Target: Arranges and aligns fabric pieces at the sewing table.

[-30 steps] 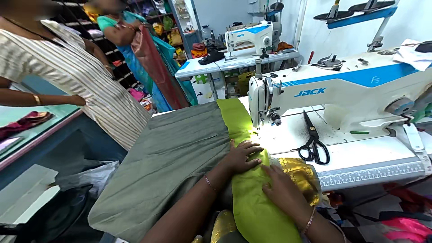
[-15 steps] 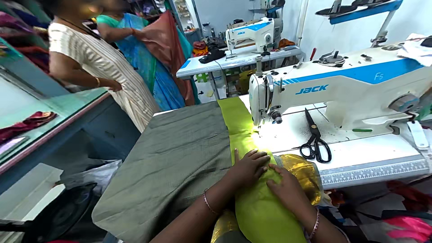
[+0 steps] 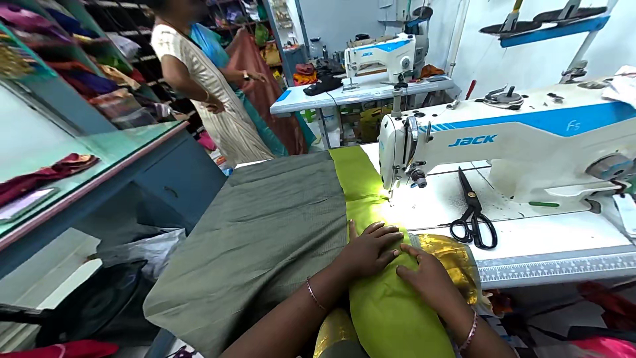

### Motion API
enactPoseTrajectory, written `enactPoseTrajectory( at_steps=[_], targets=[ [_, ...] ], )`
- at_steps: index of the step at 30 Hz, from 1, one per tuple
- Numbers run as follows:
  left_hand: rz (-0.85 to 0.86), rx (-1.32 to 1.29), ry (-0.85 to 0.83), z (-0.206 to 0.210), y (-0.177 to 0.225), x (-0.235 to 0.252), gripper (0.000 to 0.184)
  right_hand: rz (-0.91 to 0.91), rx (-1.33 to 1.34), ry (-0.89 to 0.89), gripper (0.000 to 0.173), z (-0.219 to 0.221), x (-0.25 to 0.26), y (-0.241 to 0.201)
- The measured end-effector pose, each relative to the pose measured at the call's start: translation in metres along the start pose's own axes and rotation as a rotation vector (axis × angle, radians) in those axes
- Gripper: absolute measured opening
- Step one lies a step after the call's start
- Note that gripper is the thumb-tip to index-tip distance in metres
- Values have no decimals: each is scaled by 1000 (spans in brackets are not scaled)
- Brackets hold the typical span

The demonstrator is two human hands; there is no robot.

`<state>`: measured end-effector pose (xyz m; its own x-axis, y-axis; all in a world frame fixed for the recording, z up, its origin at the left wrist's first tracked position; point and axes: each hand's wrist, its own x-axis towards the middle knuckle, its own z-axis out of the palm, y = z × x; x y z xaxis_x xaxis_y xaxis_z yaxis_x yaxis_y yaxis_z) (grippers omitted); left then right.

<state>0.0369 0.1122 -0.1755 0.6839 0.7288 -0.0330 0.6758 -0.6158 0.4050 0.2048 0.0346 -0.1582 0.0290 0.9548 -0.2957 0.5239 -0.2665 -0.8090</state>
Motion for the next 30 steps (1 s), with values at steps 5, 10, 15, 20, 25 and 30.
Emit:
enactPoseTrajectory(
  at_steps=[5,10,15,20,25,30],
  targets=[
    [11,-9,38,-5,-5,7,44,-2,32,13,50,-2,12,-2],
    [-12,-4,0,-9,-17,22,46,1,62,9,51,-5,27,-3],
    [-23,-5,-28,-13,-23,27,46,-32,-34,-12,52,-13,20,-7],
    [4,-20,-19,-14,-31,29,46,-53,-154,46,36,-27,15,2],
    [-153,-91,0,-41,21,23,37,-25,-49,40,37,-25,21,9],
    [-284,-24,94,-5,35,30,50,-52,-46,57,35,-22,19,10]
  ],
)
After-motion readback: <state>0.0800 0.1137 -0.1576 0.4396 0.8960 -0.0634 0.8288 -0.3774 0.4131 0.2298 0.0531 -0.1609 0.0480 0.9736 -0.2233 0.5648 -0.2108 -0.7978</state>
